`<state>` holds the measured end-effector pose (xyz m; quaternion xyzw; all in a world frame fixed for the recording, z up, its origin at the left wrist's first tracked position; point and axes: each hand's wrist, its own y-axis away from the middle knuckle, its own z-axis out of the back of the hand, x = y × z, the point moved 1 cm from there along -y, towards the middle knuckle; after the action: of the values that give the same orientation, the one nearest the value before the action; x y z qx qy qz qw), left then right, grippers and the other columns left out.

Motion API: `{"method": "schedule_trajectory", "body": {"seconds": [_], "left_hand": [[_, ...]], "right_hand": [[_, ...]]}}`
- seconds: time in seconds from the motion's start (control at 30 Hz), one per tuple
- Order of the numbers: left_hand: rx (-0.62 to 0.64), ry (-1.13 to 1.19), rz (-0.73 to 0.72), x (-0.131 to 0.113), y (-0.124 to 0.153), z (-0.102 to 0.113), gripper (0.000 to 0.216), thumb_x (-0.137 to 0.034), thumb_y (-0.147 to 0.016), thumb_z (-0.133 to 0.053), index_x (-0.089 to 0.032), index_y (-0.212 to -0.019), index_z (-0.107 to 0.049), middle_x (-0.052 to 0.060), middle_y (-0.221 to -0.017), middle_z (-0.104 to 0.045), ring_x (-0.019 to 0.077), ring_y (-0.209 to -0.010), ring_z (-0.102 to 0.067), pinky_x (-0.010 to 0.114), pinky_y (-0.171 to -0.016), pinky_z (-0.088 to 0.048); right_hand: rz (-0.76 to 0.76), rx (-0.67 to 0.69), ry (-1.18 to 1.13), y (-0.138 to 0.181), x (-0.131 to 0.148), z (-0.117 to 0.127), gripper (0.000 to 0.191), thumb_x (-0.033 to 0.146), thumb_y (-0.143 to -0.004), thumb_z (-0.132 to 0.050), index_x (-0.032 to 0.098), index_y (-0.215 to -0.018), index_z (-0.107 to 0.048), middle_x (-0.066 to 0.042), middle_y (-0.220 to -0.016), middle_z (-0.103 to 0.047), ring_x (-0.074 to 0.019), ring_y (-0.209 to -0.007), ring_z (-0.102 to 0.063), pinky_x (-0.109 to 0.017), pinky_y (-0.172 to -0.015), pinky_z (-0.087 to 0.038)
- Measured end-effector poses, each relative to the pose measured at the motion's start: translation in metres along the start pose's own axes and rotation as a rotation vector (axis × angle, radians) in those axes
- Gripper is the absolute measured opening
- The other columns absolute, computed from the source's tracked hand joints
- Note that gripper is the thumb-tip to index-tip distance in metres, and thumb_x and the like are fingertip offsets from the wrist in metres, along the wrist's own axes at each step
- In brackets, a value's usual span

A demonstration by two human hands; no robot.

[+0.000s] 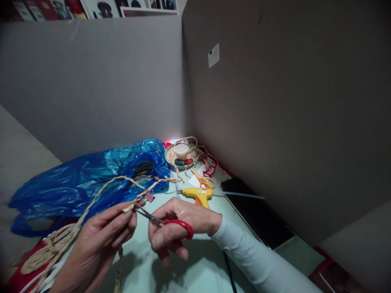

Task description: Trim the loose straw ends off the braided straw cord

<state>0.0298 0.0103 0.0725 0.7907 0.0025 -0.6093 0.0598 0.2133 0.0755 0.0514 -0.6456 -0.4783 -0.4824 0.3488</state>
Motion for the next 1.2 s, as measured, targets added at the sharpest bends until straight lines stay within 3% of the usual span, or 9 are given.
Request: {"method": "schedule_trajectory", "body": {"seconds": [0.5, 0.87, 1.0, 1.2], "left_hand": [[0.037, 0.017, 0.007, 0.003, 0.001, -0.002, 0.023, -0.026, -0.069, -0.084, -0.02, -0.09, -0.082, 0.004, -0.072, -0.073, 0.0091, -0.057, -0.048, 0.02, -0.057, -0.041], [0.055, 0.023, 0.082, 0.006, 0.003, -0.006, 0.025, -0.028, -0.067, -0.085, -0.02, -0.09, -0.079, 0.002, -0.067, -0.071, 0.0069, -0.051, -0.045, 0.019, -0.058, -0.043], [0.016, 0.025, 0.1, 0.002, 0.004, -0.007, 0.027, -0.029, -0.06, -0.088, -0.019, -0.083, -0.078, 0.003, -0.061, -0.071, 0.0058, -0.046, -0.043, 0.016, -0.048, -0.036], [0.001, -0.087, 0.063, -0.004, 0.006, -0.005, 0.032, -0.033, -0.062, -0.086, -0.019, -0.09, -0.078, 0.003, -0.059, -0.071, 0.0071, -0.043, -0.046, 0.018, -0.045, -0.034]], "right_hand": [[-0.004, 0.077, -0.061, 0.0, -0.003, 0.001, 0.028, 0.032, -0.077, -0.077, 0.009, -0.08, -0.062, -0.001, -0.066, -0.068, -0.0064, -0.04, -0.057, -0.014, -0.039, -0.046], [0.076, 0.027, -0.084, -0.005, -0.01, -0.004, 0.044, 0.05, -0.078, -0.073, 0.008, -0.084, -0.062, -0.002, -0.068, -0.067, -0.0069, -0.039, -0.056, -0.015, -0.037, -0.044], [0.065, 0.054, -0.129, -0.008, -0.013, -0.004, 0.048, 0.054, -0.077, -0.073, 0.008, -0.082, -0.062, -0.003, -0.065, -0.068, -0.0071, -0.037, -0.055, -0.015, -0.035, -0.042], [0.088, -0.004, -0.09, -0.006, -0.01, -0.008, 0.044, 0.051, -0.076, -0.074, 0.009, -0.079, -0.062, 0.001, -0.059, -0.066, -0.0039, -0.032, -0.048, -0.014, -0.033, -0.039]]}}
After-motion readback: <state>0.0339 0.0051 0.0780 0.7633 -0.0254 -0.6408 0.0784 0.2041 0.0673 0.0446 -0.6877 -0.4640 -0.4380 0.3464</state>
